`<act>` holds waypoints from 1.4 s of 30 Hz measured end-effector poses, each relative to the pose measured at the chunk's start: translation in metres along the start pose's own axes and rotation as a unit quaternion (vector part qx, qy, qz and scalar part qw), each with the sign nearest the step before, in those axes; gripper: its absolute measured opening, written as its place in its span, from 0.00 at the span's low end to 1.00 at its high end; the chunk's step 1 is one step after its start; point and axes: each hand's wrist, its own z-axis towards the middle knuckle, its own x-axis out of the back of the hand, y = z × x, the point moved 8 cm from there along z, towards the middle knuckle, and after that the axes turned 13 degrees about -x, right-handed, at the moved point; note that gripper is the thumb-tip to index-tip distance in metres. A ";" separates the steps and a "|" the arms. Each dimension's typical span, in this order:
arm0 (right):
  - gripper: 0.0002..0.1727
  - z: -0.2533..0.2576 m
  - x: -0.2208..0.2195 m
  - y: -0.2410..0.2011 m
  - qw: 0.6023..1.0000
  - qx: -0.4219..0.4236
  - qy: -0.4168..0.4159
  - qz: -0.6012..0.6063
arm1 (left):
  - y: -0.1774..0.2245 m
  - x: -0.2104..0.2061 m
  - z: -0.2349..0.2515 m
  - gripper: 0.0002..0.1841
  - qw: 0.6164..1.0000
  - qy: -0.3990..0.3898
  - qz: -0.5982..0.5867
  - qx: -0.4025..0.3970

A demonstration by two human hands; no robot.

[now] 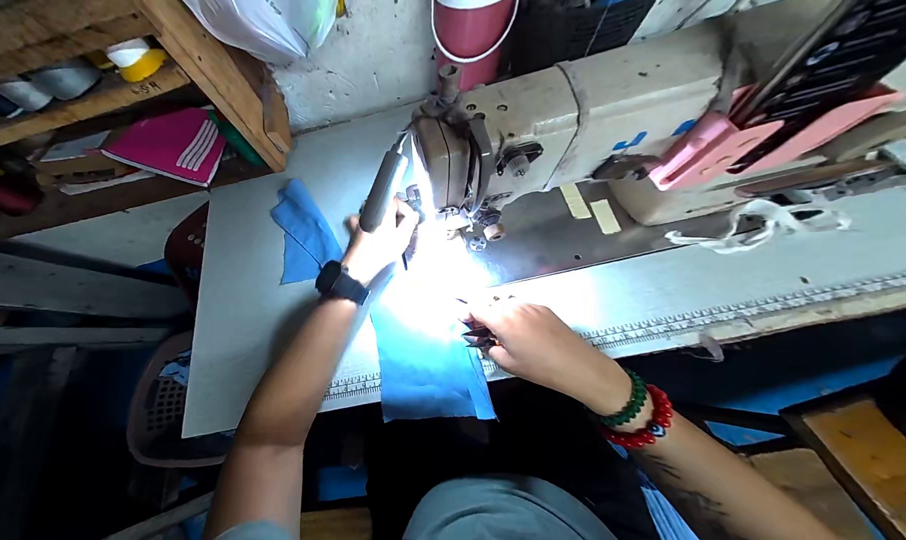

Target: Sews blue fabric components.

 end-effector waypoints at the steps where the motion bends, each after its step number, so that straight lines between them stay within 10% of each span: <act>1: 0.15 0.000 0.000 0.000 1.000 0.003 0.003 0.004 | 0.014 -0.002 -0.014 0.18 0.999 -0.042 -0.027 -0.002; 8: 0.17 -0.004 0.004 -0.002 0.999 0.034 0.031 0.021 | 0.061 -0.020 -0.051 0.16 0.988 -0.073 -0.088 -0.105; 15: 0.17 -0.012 0.004 -0.006 0.996 0.049 0.075 0.012 | 0.046 -0.022 -0.052 0.14 0.968 -0.059 -0.246 -0.005; 26: 0.19 -0.012 0.005 -0.008 0.996 0.049 0.079 0.007 | 0.051 -0.018 -0.051 0.13 0.969 -0.031 -0.237 -0.057; 36: 0.19 -0.010 0.004 -0.008 0.997 0.034 0.068 0.004 | 0.081 -0.019 -0.053 0.10 0.981 0.058 -0.029 -0.180; 42: 0.21 -0.010 0.003 -0.006 0.998 0.017 0.052 0.017 | 0.102 -0.028 -0.083 0.13 0.968 -0.019 0.107 -0.224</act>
